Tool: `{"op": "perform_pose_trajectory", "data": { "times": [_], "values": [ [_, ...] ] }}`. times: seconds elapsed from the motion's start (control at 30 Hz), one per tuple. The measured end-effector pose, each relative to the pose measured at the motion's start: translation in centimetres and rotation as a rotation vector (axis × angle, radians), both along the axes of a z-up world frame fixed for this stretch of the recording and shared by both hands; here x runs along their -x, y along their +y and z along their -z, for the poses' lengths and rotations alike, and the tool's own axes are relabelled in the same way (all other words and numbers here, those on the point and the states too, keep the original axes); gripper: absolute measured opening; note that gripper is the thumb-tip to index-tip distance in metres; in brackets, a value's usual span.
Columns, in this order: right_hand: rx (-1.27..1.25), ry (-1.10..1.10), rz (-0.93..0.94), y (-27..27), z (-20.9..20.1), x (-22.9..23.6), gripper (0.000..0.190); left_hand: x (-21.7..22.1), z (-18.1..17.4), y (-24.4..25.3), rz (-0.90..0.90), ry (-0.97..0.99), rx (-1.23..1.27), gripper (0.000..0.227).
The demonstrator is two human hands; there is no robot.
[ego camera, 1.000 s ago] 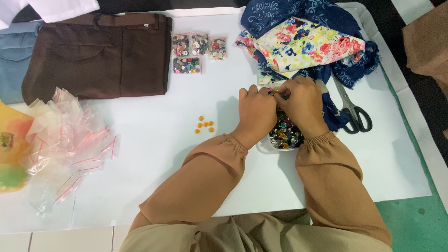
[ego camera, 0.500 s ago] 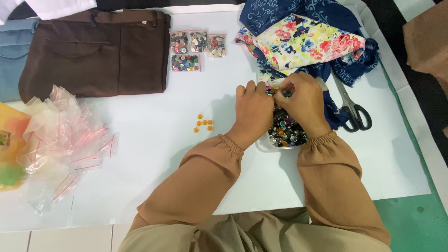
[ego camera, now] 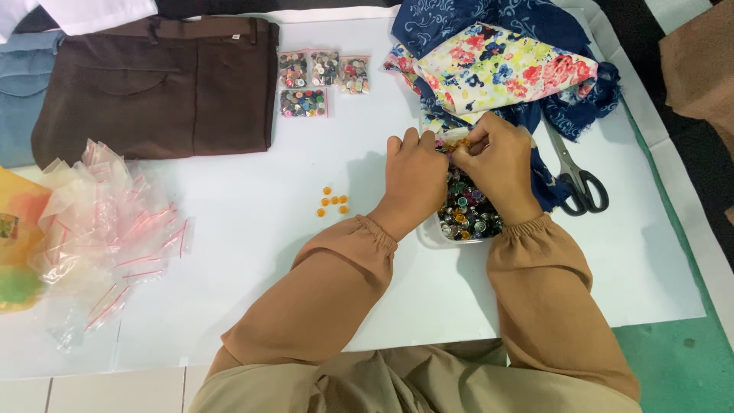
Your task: Sorting small colorful buttons and placing them into plastic bags
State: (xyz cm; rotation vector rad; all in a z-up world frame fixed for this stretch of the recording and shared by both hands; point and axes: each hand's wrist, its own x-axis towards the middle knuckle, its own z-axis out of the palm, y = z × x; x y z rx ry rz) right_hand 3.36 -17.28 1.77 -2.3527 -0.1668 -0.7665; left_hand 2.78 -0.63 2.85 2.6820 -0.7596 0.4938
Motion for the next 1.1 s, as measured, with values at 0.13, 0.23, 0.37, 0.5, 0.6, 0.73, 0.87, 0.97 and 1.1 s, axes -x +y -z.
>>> {"op": "perform_pose_trajectory", "data": {
  "times": [0.13,0.23,0.37,0.5,0.6,0.73,0.87,0.97,1.1],
  "values": [
    [0.014,-0.007,0.001,0.0,-0.3,0.0,0.021,-0.7,0.3,0.1,0.023,0.051,0.007,0.012],
    [0.005,0.015,0.000,-0.2,-0.6,0.2,0.019,-0.4,-0.7,0.6,0.074,0.157,0.078,0.008],
    [-0.018,0.100,-0.036,-0.9,-1.6,1.3,0.017,0.2,-1.5,1.0,0.181,0.300,0.139,0.006],
    [-0.150,0.217,-0.069,-1.1,-4.1,4.7,0.015,0.8,-1.9,1.7,0.427,0.405,0.243,0.009],
    [-0.243,0.234,-0.091,-1.8,-3.0,6.5,0.017,1.9,-2.5,2.2,0.450,0.384,0.117,0.013],
    [-0.248,0.217,-0.075,-1.2,-2.7,8.2,0.016,2.3,-3.1,2.0,0.468,0.359,0.090,0.018],
    [-0.240,0.156,-0.079,-1.1,-1.5,8.6,0.018,2.5,-2.2,1.8,0.474,0.289,0.084,0.016],
    [-0.237,0.144,-0.086,-1.0,-1.2,8.5,0.018,2.6,-1.7,1.6,0.468,0.271,0.087,0.015],
    [-0.209,0.062,-0.059,-0.6,-1.6,8.5,0.020,2.8,-0.5,1.4,0.431,0.198,0.149,0.013]
  ]
}}
